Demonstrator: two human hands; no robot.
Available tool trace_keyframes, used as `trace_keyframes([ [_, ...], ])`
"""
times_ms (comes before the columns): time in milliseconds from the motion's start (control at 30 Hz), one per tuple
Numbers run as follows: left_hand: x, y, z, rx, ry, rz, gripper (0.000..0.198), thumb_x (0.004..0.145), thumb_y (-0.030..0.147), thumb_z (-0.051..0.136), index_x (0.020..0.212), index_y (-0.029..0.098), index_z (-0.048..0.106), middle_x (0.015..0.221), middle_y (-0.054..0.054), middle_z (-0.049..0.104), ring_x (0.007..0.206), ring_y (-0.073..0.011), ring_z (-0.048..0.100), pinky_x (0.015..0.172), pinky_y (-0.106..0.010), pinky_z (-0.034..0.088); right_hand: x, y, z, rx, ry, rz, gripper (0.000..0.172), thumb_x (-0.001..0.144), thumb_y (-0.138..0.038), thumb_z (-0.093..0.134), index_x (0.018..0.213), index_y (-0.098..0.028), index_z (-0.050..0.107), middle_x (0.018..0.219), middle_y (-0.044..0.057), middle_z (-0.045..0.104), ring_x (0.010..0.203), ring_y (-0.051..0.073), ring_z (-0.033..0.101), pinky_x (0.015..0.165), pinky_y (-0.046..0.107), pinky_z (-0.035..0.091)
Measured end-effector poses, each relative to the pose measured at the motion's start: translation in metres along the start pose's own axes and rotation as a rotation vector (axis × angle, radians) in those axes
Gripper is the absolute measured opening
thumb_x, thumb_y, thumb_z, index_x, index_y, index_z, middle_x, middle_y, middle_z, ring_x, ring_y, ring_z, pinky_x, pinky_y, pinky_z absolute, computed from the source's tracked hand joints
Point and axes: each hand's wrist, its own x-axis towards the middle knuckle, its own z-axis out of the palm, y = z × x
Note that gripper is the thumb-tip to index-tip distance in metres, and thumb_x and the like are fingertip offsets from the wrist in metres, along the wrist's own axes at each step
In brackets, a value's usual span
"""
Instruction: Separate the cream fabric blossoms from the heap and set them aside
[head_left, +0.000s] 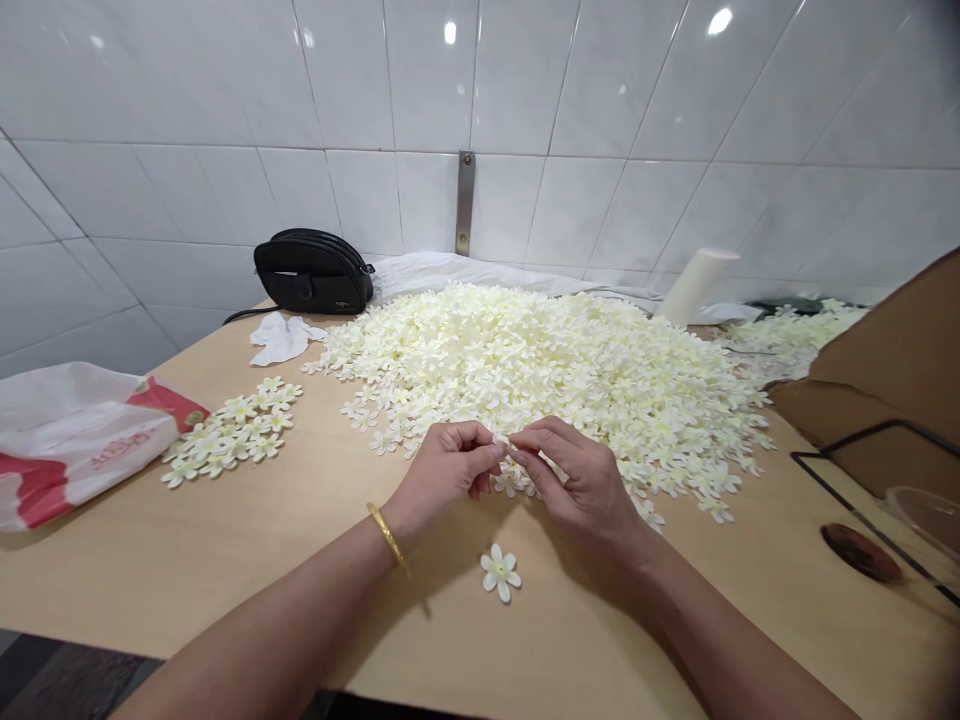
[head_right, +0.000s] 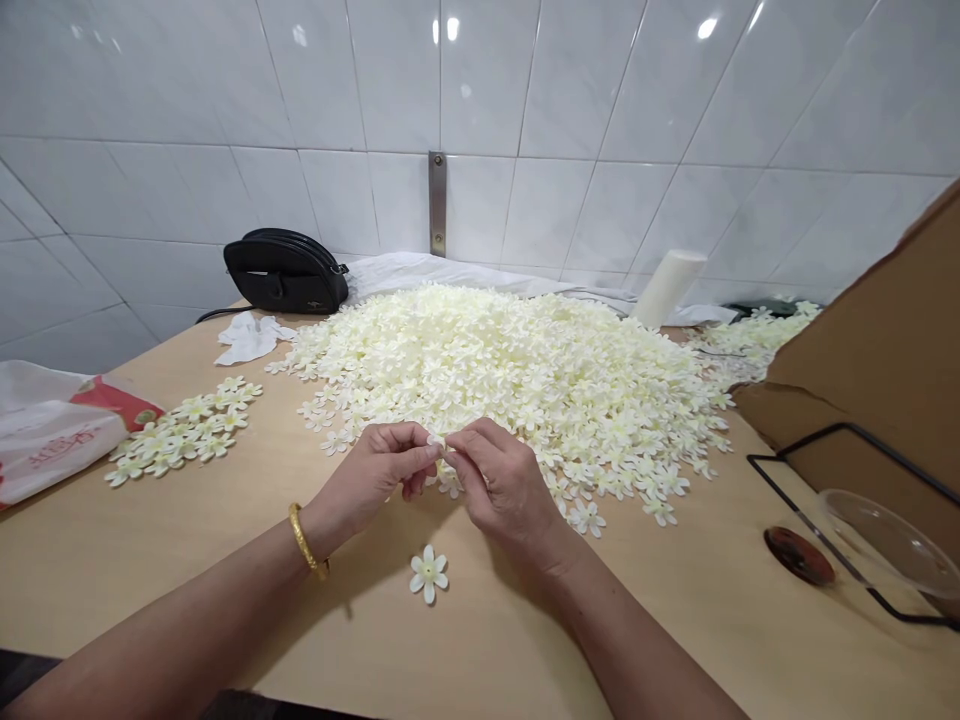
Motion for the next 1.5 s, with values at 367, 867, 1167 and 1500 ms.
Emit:
trace_keyframes([
  [367,0.000,0.002,0.000,-0.065,-0.172,-0.041,0.020,0.073,0.027,0.054,0.066,0.009,0.059,0.056,-0.003,0.057,0.048,-0.0088,0.051,0.052,-0.023,0.041,0.001,0.005,-0.008,-0.048,-0.152,0.078,0.021,0.083,-0.016,0.040,0.081,-0.018,0.061,0.068,0.004,0.056,0.062,0.012,0.052,0.059,0.024,0.041],
  [867,-0.001,0.001,0.003,-0.028,0.022,0.023,0.017,0.062,0.022,0.064,0.063,0.013,0.050,0.051,0.004,0.051,0.043,-0.0061,0.046,0.046,-0.020,0.037,0.005,-0.001,-0.008,0.478,-0.153,0.493,0.018,0.076,-0.030,0.053,0.074,-0.015,0.064,0.065,0.002,0.059,0.063,0.012,0.054,0.059,0.024,0.043],
  [1167,0.001,0.001,-0.002,-0.167,-0.058,-0.028,0.014,0.067,0.024,0.060,0.068,0.012,0.053,0.050,0.002,0.052,0.045,-0.0067,0.047,0.047,-0.020,0.037,0.003,0.012,-0.006,0.850,-0.104,0.719,0.018,0.072,-0.031,0.059,0.072,-0.013,0.062,0.062,0.002,0.061,0.058,0.012,0.057,0.063,0.027,0.046],
  [1500,0.001,0.006,0.000,-0.005,0.100,0.013,0.014,0.067,0.024,0.057,0.061,0.013,0.050,0.052,0.002,0.052,0.041,-0.0054,0.042,0.042,-0.019,0.033,0.006,0.010,-0.024,0.013,0.120,0.360,0.015,0.078,-0.022,0.048,0.067,-0.017,0.057,0.064,0.002,0.054,0.062,0.013,0.049,0.058,0.026,0.039],
])
